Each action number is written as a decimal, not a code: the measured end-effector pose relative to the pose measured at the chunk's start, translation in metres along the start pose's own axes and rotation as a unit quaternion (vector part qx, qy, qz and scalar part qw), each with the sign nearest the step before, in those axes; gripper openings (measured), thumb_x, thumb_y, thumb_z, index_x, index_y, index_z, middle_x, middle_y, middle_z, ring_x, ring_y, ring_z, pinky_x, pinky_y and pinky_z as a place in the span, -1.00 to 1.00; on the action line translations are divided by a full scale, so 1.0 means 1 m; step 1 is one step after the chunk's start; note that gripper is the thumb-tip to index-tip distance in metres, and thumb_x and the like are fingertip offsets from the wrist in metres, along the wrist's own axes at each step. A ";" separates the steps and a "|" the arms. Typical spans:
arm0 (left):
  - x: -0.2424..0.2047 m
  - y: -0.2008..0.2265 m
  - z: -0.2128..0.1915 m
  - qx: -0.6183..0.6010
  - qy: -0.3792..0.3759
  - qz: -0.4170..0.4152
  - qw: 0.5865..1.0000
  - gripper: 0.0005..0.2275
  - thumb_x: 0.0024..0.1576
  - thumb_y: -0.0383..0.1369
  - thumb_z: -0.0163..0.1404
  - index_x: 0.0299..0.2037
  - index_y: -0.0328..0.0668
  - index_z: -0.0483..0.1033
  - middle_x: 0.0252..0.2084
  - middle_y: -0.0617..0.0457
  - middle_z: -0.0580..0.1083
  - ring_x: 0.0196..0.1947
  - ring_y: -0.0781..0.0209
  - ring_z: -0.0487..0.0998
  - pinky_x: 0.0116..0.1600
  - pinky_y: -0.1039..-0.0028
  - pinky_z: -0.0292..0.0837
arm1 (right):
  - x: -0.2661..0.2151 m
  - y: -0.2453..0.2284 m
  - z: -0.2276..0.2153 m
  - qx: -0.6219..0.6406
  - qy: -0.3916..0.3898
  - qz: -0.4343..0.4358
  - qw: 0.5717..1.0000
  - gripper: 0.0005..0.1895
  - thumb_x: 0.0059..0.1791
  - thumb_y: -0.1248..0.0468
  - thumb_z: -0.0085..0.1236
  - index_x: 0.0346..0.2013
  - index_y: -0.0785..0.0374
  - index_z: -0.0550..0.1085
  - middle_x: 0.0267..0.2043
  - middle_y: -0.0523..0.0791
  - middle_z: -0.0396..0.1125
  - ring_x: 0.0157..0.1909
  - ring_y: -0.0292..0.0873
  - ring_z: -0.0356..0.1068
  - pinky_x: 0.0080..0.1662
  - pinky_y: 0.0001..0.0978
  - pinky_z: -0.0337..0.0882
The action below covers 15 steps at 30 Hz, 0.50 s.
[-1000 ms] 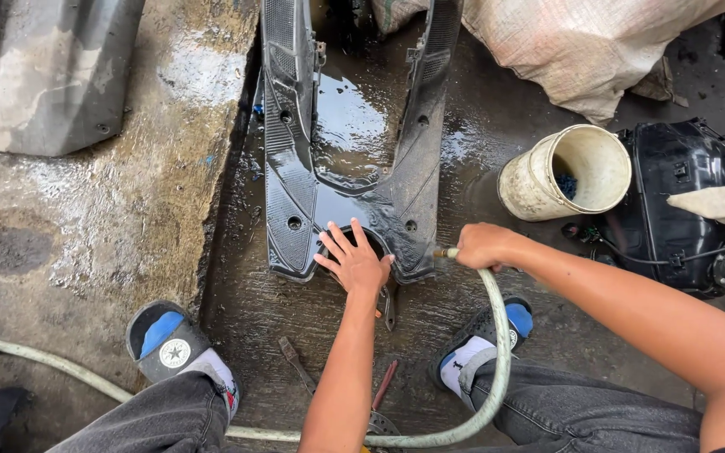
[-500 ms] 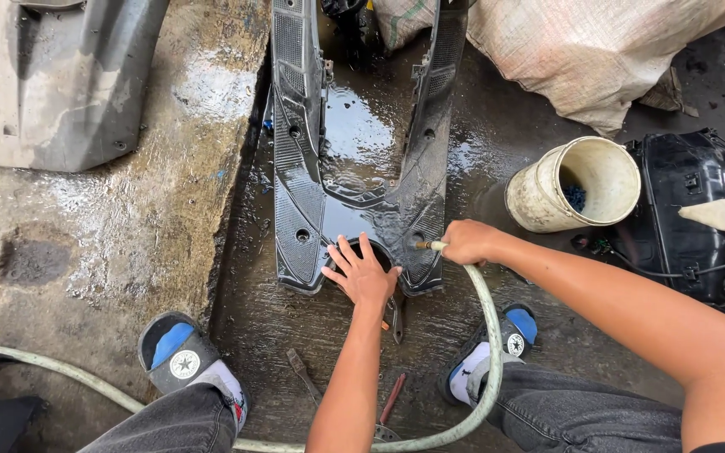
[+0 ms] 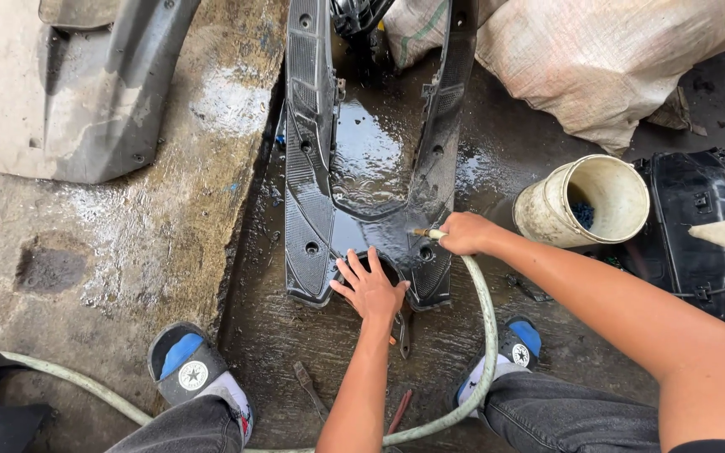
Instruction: Cleaning motorcycle fuel tank and plastic body panels using a cloth and water
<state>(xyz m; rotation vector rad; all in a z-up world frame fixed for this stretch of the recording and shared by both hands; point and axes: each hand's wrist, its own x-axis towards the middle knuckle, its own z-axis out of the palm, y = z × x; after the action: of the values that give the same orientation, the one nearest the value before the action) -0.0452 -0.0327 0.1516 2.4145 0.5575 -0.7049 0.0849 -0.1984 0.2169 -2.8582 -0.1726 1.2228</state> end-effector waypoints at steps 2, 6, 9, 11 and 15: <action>0.001 -0.001 0.003 0.002 0.005 0.000 1.000 -0.14 0.10 -0.01 0.19 0.53 0.11 -0.12 0.56 -0.22 -0.25 0.54 -0.38 -0.43 0.43 -0.33 -0.42 | 0.059 0.044 0.019 0.005 0.023 0.020 1.000 -0.60 -0.08 0.08 0.03 -0.09 0.16 0.65 -0.13 0.13 0.54 0.02 0.14 0.53 0.11 -0.04 0.50; 0.002 -0.001 0.005 0.001 0.013 0.000 1.000 -0.14 0.08 -0.01 0.22 0.52 0.11 -0.09 0.57 -0.22 -0.21 0.55 -0.37 -0.41 0.42 -0.33 -0.44 | 0.113 0.094 0.016 0.019 0.118 0.051 0.992 -0.68 -0.06 0.15 0.09 -0.16 0.22 0.67 -0.28 0.14 0.53 -0.11 0.15 0.57 0.02 -0.02 0.54; 0.001 -0.001 0.005 -0.004 0.022 0.002 1.000 -0.13 0.05 -0.02 0.24 0.50 0.11 -0.06 0.56 -0.21 -0.19 0.54 -0.38 -0.38 0.42 -0.33 -0.38 | 0.055 0.059 -0.040 0.027 0.145 0.075 0.986 -0.62 -0.04 0.12 0.03 -0.13 0.26 0.66 -0.18 0.16 0.54 0.04 0.19 0.52 0.09 0.07 0.48; 0.003 -0.002 0.008 -0.002 0.028 0.002 1.000 -0.13 0.04 -0.01 0.25 0.49 0.12 -0.05 0.55 -0.20 -0.18 0.54 -0.38 -0.37 0.43 -0.33 -0.37 | 0.058 0.063 -0.048 0.031 0.169 0.070 0.983 -0.59 -0.04 0.09 -0.02 -0.08 0.23 0.64 -0.11 0.16 0.53 0.08 0.23 0.49 0.13 0.10 0.44; 0.004 -0.001 0.008 0.002 0.028 -0.006 1.000 -0.13 0.04 -0.01 0.25 0.49 0.14 -0.04 0.55 -0.18 -0.17 0.55 -0.36 -0.37 0.44 -0.32 -0.35 | 0.058 0.061 -0.060 0.055 0.237 0.052 0.969 -0.54 -0.01 0.09 -0.11 0.07 0.18 0.56 -0.03 0.18 0.50 0.08 0.29 0.47 0.13 0.17 0.43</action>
<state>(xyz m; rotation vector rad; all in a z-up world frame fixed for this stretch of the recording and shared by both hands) -0.0451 -0.0359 0.1436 2.4440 0.5943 -0.6451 0.1734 -0.2513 0.2130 -2.9841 0.0568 0.5064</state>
